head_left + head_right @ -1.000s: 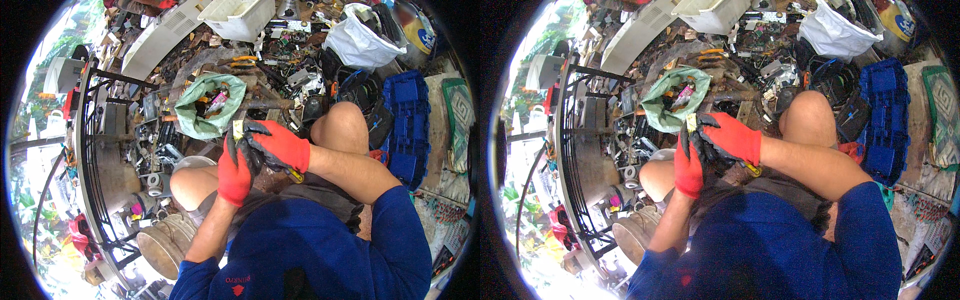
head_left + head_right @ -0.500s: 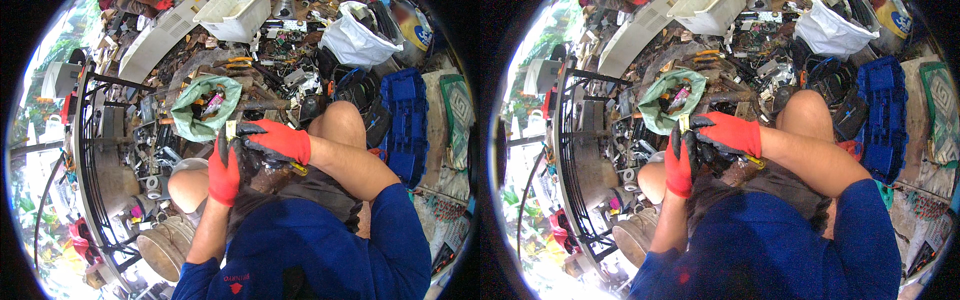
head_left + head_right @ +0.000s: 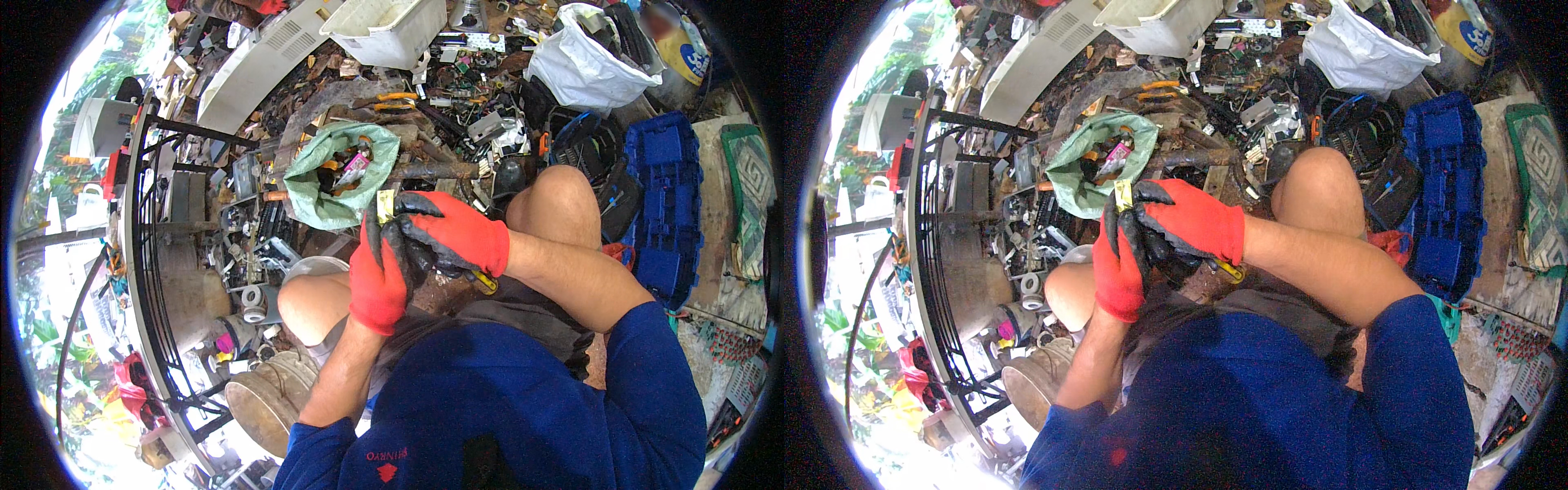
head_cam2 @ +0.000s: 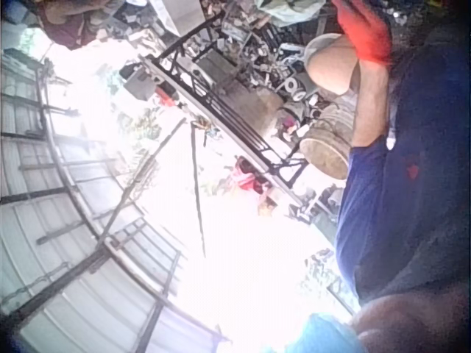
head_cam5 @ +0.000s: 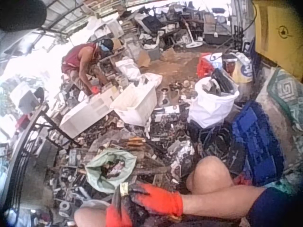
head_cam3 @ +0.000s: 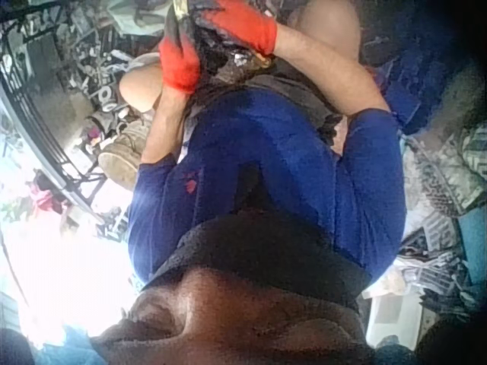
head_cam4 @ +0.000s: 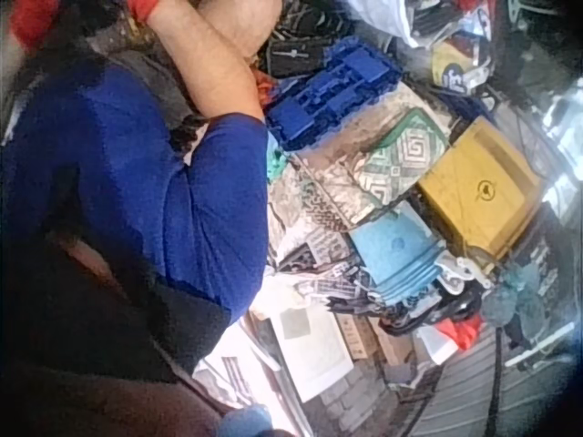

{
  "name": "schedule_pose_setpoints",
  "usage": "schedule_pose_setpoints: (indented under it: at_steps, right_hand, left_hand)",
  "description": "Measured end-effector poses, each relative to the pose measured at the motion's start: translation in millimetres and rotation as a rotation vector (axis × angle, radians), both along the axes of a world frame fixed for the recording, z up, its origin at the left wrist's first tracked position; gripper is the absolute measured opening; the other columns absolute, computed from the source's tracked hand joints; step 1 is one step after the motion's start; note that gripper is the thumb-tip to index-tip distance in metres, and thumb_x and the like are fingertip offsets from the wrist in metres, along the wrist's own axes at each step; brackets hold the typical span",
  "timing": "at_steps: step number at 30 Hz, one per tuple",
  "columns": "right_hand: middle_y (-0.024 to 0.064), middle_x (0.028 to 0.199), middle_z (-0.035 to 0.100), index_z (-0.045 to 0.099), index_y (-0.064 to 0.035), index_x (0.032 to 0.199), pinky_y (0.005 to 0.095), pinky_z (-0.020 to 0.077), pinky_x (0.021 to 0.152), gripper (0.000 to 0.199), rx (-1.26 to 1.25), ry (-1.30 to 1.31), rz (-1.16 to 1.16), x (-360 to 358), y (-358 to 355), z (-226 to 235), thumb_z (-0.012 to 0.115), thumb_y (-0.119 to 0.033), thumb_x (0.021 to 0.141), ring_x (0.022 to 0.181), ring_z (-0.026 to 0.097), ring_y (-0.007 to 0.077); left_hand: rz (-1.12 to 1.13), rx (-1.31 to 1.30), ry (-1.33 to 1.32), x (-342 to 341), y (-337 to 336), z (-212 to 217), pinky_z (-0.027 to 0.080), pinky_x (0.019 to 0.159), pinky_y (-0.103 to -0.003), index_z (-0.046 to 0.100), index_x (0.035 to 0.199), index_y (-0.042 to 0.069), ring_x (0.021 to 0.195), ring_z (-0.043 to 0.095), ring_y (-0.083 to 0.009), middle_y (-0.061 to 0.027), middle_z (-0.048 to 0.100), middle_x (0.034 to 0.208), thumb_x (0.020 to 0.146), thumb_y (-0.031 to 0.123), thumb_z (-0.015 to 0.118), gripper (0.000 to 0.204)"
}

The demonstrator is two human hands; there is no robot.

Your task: The person sits on the floor in a cluttered workshop and uses pliers to strip and separate components from a small electronic device. They repeatedly pull wires and plastic parts from the device, placing the separated pieces into a green bag.

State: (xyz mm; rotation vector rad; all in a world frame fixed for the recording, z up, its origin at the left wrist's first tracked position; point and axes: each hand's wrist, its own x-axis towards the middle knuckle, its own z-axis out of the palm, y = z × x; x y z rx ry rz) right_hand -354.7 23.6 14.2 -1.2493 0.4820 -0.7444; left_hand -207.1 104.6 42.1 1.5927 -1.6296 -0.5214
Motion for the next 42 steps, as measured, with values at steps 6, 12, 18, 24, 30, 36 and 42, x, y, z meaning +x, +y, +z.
schedule_pose_setpoints:
  at_steps: [6,12,18,24,30,36,42]
  right_hand:
    - [0.0179,0.099,0.066,0.059,0.0004,0.111,0.0373,0.0477,0.084,0.026,-0.178,0.134,-0.02,-6.7,-5.1,9.3,0.052,-0.013,0.09,0.093,0.063,0.0269]
    - [0.0158,0.103,0.067,0.057,-0.0012,0.121,0.034,0.049,0.084,0.032,-0.369,0.309,-0.008,-12.4,-10.4,6.2,0.058,-0.013,0.091,0.095,0.063,0.0208]
    - [0.0221,0.102,0.065,0.056,-0.0006,0.12,0.0395,0.0501,0.083,0.035,-0.354,0.254,-0.061,-8.0,-10.5,6.1,0.059,-0.017,0.088,0.095,0.064,0.0353]
    - [0.0246,0.1,0.065,0.057,0.0,0.115,0.043,0.0507,0.081,0.034,-0.362,0.366,-0.009,-6.8,-11.6,9.5,0.058,-0.019,0.087,0.094,0.063,0.0397]
    - [0.0227,0.09,0.065,0.057,-0.0047,0.118,0.0424,0.0507,0.071,0.036,-0.487,0.423,0.017,-10.8,-11.5,8.1,0.061,-0.019,0.085,0.083,0.064,0.0376]
    - [0.0206,0.089,0.067,0.058,-0.0056,0.119,0.0403,0.0515,0.069,0.038,-0.555,0.424,0.009,-9.4,-9.8,6.7,0.064,-0.019,0.084,0.083,0.066,0.0346]
    - [0.0189,0.093,0.068,0.059,-0.0021,0.114,0.0368,0.052,0.075,0.035,-0.409,0.292,-0.105,-2.8,-9.3,2.8,0.066,-0.014,0.082,0.086,0.068,0.03]
  left_hand:
    - [0.01,0.127,0.078,-3.8,4.6,7.0,0.05,0.079,-0.04,0.04,0.134,-0.009,0.095,0.064,-0.0399,-0.0291,0.063,0.103,0.093,0.006,0.042,0.044]
    - [-0.022,0.062,0.009,-2.0,5.0,2.8,0.05,0.079,-0.039,0.043,0.132,-0.008,0.094,0.065,-0.037,-0.026,0.064,0.105,0.093,0.005,0.042,0.041]
    - [-0.072,0.151,0.238,18.8,3.8,-12.7,0.048,0.086,-0.034,0.047,0.13,-0.005,0.098,0.062,-0.0214,-0.012,0.065,0.109,0.096,0.009,0.047,0.037]
    - [0.199,0.058,0.473,6.3,-4.2,-7.7,0.047,0.09,-0.031,0.053,0.123,-0.004,0.099,0.06,-0.0162,-0.0089,0.064,0.108,0.089,0.002,0.06,0.036]
    - [0.288,0.188,0.174,11.3,-5.7,9.4,0.051,0.076,-0.032,0.064,0.109,-0.001,0.084,0.064,-0.0174,-0.0096,0.068,0.094,0.082,0.006,0.068,0.028]
    - [0.228,0.019,-0.263,11.1,-7.8,11.1,0.051,0.073,-0.04,0.063,0.105,-0.001,0.084,0.064,-0.0366,-0.0194,0.065,0.094,0.077,0.014,0.071,0.032]
    - [0.242,0.031,-0.381,19.1,-9.5,4.7,0.05,0.077,-0.045,0.055,0.113,-0.001,0.091,0.06,-0.0414,-0.0224,0.06,0.104,0.08,0.018,0.067,0.04]
